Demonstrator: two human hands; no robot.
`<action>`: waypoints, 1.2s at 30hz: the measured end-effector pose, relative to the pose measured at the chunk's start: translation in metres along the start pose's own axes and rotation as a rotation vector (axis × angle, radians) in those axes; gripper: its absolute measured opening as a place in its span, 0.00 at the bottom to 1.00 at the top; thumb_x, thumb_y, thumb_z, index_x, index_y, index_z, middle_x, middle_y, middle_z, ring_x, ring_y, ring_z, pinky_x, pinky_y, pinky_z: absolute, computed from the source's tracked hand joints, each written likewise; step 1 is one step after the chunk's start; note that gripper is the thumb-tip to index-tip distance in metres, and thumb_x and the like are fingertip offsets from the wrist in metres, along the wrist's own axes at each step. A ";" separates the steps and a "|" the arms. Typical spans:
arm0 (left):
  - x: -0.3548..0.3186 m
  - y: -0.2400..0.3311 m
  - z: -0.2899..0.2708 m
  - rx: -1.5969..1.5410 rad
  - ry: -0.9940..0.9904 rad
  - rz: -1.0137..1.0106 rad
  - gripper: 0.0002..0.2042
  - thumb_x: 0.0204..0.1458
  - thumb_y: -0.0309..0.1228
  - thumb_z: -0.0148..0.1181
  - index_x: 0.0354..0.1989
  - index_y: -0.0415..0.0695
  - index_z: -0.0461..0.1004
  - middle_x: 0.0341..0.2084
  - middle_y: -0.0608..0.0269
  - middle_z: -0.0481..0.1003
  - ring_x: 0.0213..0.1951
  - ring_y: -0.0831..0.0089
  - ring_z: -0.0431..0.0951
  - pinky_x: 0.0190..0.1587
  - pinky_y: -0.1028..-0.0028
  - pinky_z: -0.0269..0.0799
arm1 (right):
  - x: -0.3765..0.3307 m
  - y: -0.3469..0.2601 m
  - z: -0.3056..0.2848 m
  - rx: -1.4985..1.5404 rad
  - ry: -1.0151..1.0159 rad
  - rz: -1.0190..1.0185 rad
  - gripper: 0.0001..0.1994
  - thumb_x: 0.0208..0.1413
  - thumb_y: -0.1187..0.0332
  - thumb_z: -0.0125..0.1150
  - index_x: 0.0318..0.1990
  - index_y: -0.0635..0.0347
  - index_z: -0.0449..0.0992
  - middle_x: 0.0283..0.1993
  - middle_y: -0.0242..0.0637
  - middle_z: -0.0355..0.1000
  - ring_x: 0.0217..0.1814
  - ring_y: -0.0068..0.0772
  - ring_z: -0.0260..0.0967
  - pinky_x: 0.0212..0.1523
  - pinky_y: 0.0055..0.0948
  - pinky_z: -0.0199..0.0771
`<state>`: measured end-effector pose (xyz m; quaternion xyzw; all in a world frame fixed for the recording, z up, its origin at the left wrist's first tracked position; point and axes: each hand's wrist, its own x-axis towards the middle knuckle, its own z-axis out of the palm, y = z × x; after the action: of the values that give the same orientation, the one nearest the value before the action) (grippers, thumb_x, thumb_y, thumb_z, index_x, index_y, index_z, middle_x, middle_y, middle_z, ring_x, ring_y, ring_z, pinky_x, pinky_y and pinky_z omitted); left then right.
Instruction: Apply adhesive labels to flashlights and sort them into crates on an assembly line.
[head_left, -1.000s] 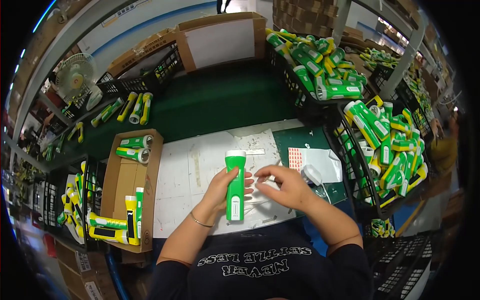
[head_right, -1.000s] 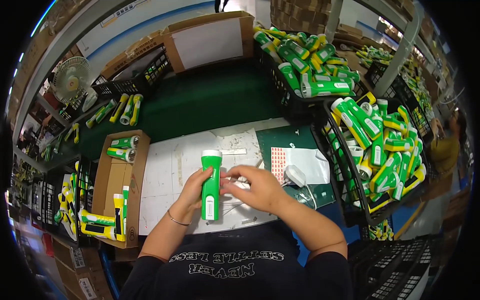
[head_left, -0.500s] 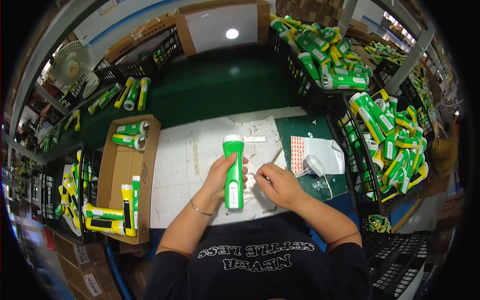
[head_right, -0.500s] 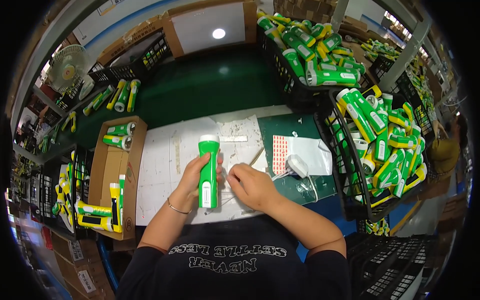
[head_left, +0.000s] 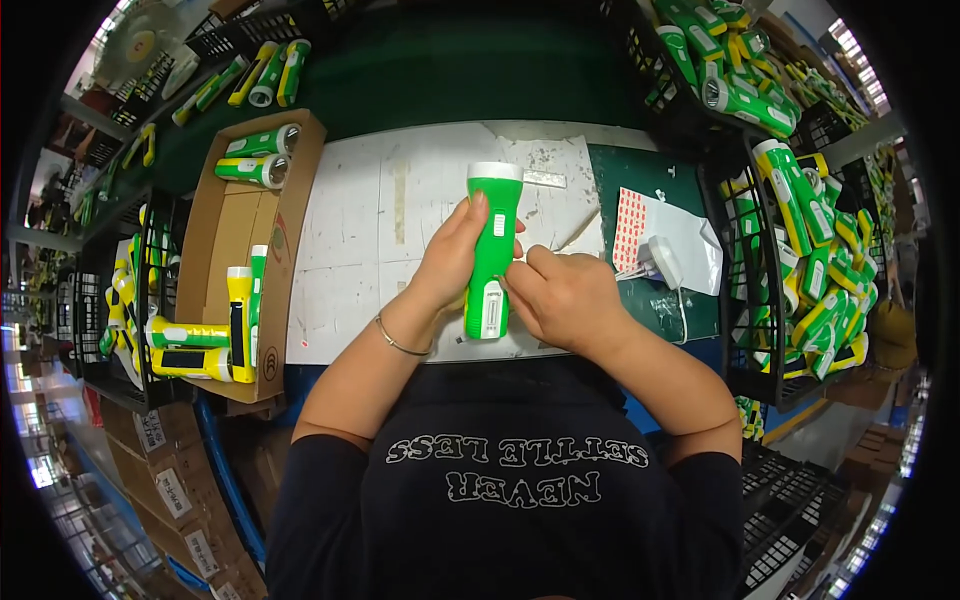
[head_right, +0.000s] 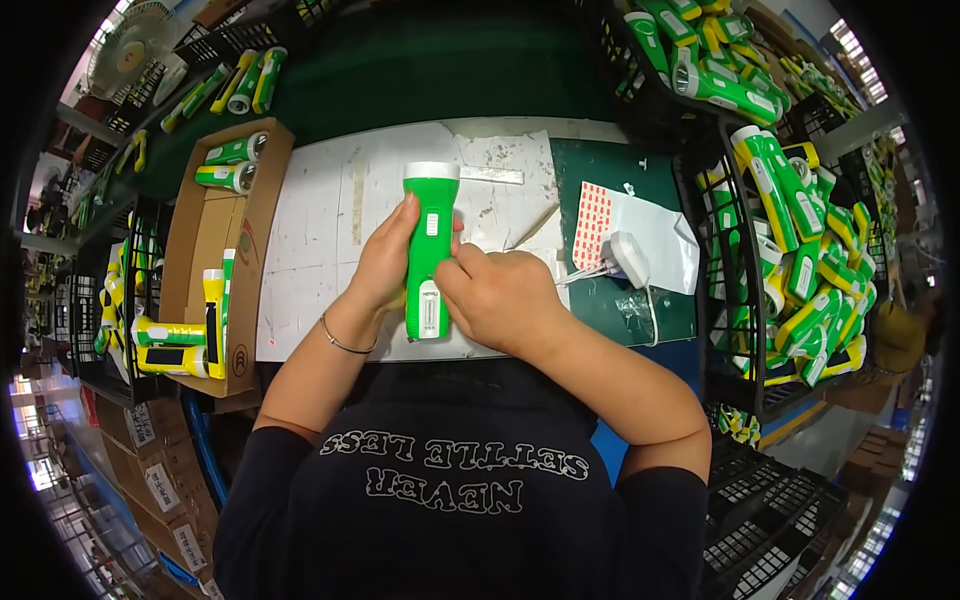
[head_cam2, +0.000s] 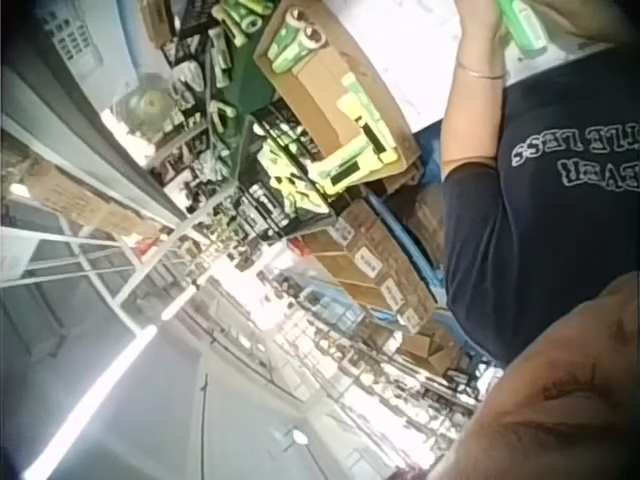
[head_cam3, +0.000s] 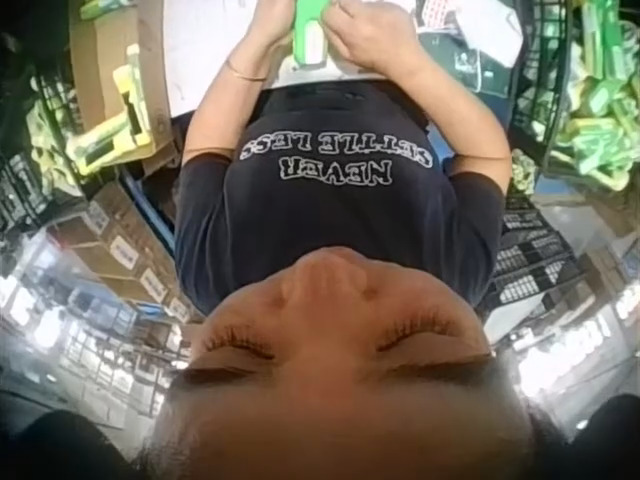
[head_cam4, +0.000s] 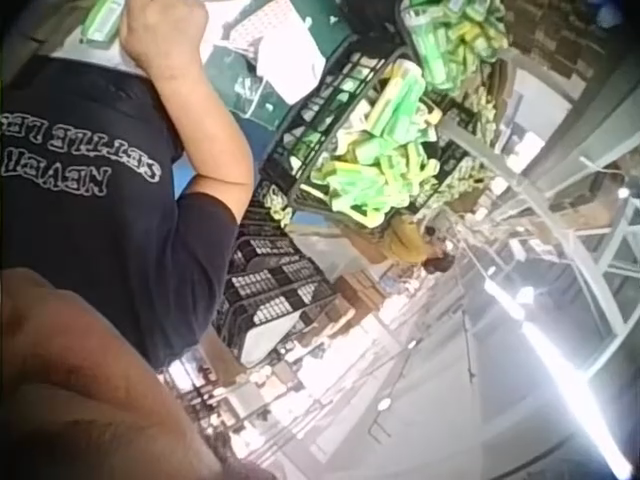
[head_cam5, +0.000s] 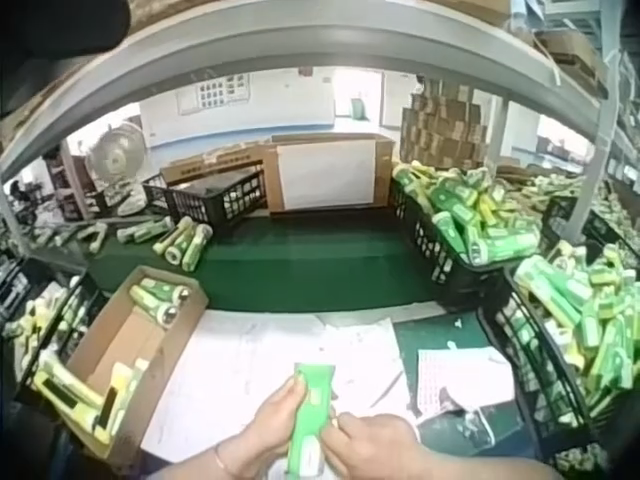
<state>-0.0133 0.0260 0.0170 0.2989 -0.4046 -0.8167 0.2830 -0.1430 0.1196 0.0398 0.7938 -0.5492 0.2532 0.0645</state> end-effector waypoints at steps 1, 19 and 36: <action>0.000 -0.001 0.000 -0.002 0.000 -0.002 0.24 0.61 0.47 0.32 0.41 0.37 0.67 0.26 0.59 0.71 0.29 0.75 0.72 0.35 0.75 0.71 | -0.002 0.000 0.002 0.000 -0.002 0.001 0.07 0.45 0.66 0.60 0.25 0.54 0.69 0.20 0.31 0.60 0.15 0.30 0.63 0.15 0.29 0.62; 0.002 -0.004 -0.008 0.091 -0.078 0.051 0.16 0.52 0.29 0.55 0.47 0.40 0.61 0.36 0.59 0.70 0.32 0.76 0.72 0.32 0.76 0.72 | -0.004 -0.005 0.012 0.679 -0.071 0.478 0.18 0.44 0.68 0.66 0.17 0.59 0.58 0.16 0.34 0.56 0.16 0.29 0.51 0.20 0.27 0.56; -0.049 0.058 -0.032 1.487 -0.268 0.184 0.21 0.39 0.28 0.59 0.45 0.36 0.68 0.37 0.47 0.72 0.40 0.54 0.73 0.43 0.66 0.69 | -0.001 0.065 -0.026 1.067 -0.295 0.622 0.33 0.34 0.69 0.72 0.51 0.53 0.64 0.30 0.23 0.63 0.23 0.10 0.45 0.23 0.12 0.46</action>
<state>0.0551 0.0151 0.0618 0.2742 -0.9024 -0.3317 0.0224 -0.2109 0.1053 0.0505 0.5464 -0.5556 0.3868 -0.4931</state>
